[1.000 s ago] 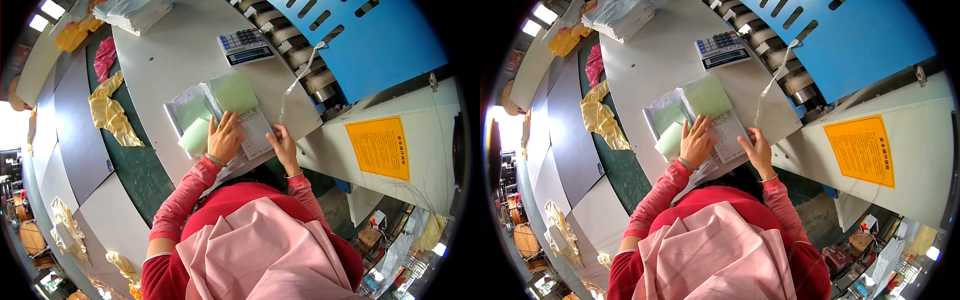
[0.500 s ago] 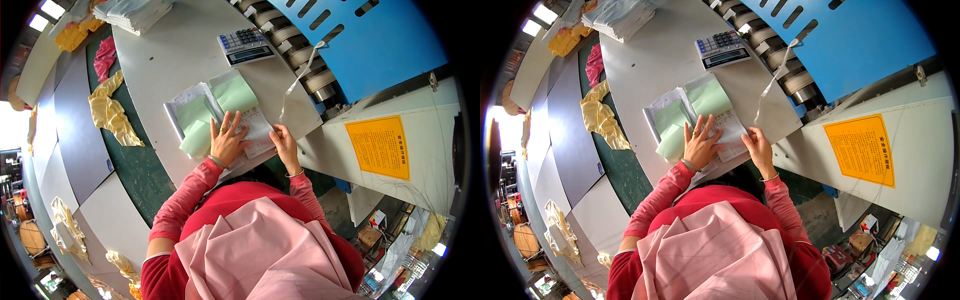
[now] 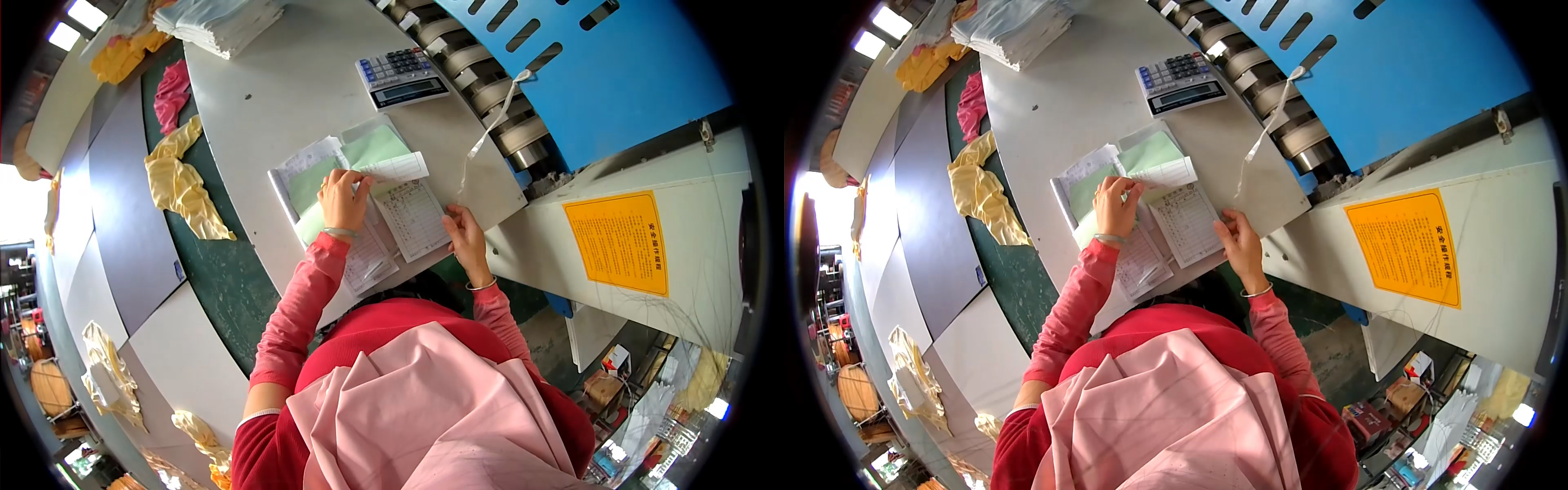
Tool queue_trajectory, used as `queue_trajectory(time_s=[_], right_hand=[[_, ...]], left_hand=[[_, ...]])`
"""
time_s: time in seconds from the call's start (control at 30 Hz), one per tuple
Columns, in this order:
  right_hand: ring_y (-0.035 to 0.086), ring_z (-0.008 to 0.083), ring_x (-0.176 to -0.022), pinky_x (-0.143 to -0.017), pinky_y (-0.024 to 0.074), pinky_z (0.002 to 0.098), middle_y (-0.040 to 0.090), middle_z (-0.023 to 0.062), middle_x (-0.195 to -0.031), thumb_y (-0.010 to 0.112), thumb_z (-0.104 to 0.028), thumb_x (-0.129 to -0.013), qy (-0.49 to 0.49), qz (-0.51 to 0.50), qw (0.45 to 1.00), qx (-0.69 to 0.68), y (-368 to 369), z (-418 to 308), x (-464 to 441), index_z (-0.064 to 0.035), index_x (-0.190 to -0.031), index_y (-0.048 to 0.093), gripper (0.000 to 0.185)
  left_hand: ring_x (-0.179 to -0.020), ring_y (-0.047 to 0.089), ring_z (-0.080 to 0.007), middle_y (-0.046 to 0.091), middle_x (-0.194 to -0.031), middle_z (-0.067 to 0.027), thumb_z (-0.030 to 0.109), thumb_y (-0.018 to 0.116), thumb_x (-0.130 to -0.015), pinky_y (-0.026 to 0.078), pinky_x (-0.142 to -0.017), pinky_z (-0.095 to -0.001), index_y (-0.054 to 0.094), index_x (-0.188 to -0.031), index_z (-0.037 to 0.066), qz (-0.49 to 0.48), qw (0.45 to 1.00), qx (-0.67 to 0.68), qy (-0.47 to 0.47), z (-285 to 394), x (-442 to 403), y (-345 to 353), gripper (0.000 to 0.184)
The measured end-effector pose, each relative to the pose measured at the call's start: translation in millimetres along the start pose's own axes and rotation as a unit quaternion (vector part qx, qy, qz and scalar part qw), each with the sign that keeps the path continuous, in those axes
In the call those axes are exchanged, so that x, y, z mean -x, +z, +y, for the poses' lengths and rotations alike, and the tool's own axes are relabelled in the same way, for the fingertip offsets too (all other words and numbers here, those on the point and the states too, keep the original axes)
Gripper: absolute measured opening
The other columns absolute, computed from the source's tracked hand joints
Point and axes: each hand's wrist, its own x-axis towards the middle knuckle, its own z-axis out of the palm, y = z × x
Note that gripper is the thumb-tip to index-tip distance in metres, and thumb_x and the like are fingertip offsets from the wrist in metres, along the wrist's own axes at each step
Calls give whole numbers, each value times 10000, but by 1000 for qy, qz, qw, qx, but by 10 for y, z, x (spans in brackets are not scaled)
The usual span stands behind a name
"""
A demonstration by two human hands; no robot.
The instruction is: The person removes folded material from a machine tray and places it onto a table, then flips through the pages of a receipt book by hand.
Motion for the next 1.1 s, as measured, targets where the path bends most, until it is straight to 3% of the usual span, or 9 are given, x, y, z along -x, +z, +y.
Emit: queue_trajectory(time_s=[0.1, 0.3, 0.4, 0.5, 0.6, 0.63, 0.93, 1.03, 1.1], right_hand=[[511, 78, -517, -474, 405, 220, 602, 39, -755, 646, -366, -903, -10, 1, 1000, -3, 4, 27, -5, 20, -1192, 552, 491], [503, 67, -511, -470, 402, 214, 598, 33, -750, 648, -348, -905, -13, 3, 1000, -11, 6, 26, -6, 6, -1191, 546, 467], [496, 61, -509, -463, 398, 207, 587, 25, -744, 654, -332, -904, 0, 1, 1000, 7, 1, -9, -8, -2, -1202, 540, 459], [492, 58, -508, -455, 395, 202, 572, 15, -733, 657, -323, -903, 13, 3, 999, -34, 16, 9, -22, -5, -1197, 545, 447], [491, 58, -510, -451, 398, 201, 560, 9, -720, 656, -322, -904, 15, 2, 1000, -25, 8, -4, -21, -7, -1186, 554, 434], [492, 58, -513, -451, 399, 202, 560, 8, -720, 654, -321, -905, 15, 3, 1000, -24, 3, -15, -16, -7, -1181, 557, 429], [508, 63, -536, -450, 419, 207, 558, 6, -720, 644, -323, -912, 5, 9, 1000, -16, 4, -49, -2, -11, -1165, 576, 408], [512, 65, -530, -451, 421, 208, 565, 11, -728, 641, -328, -913, 2, 9, 1000, -18, -7, -12, -13, -12, -1167, 575, 411], [512, 66, -522, -452, 420, 208, 572, 15, -736, 642, -336, -911, 9, 0, 1000, -12, -18, -20, -7, -10, -1174, 568, 425]], left_hand=[[-937, 546, -268, 580, -913, -44, 252, 699, -796, 378, -826, -418, 656, -844, 119, -15, 998, -37, -43, 16, -45, 35, 148], [-890, 543, -242, 559, -878, -35, 206, 712, -762, 362, -817, -393, 604, -880, 122, 140, 985, -82, 63, 178, -18, -56, 181], [-938, 511, -247, 524, -951, -47, 303, 766, -705, 346, -833, -392, 620, -1033, 128, -89, 968, -76, 224, 55, 216, -46, 400], [-995, 460, -258, 474, -1011, -64, 442, 792, -645, 319, -892, -411, 599, -1204, 151, -147, 963, -84, 209, 451, 418, -198, 659], [-1022, 422, -263, 434, -1063, -74, 553, 782, -594, 281, -949, -439, 551, -1313, 185, -196, 951, -136, 196, 406, 532, -134, 840], [-1018, 426, -260, 431, -1060, -69, 547, 751, -642, 248, -984, -458, 572, -1292, 202, -200, 949, -139, 199, 385, 548, -113, 757], [-981, 445, -241, 469, -1006, -51, 382, 714, -751, 278, -903, -439, 643, -1193, 213, -140, 948, -153, 242, 287, 523, 14, 478], [-1007, 462, -232, 500, -998, -48, 340, 717, -767, 293, -886, -426, 631, -1178, 198, -119, 975, -116, 144, 147, 383, 46, 442], [-977, 479, -235, 524, -959, -43, 285, 738, -753, 294, -860, -407, 681, -1041, 164, 50, 987, -114, 99, 174, 176, 11, 317]])
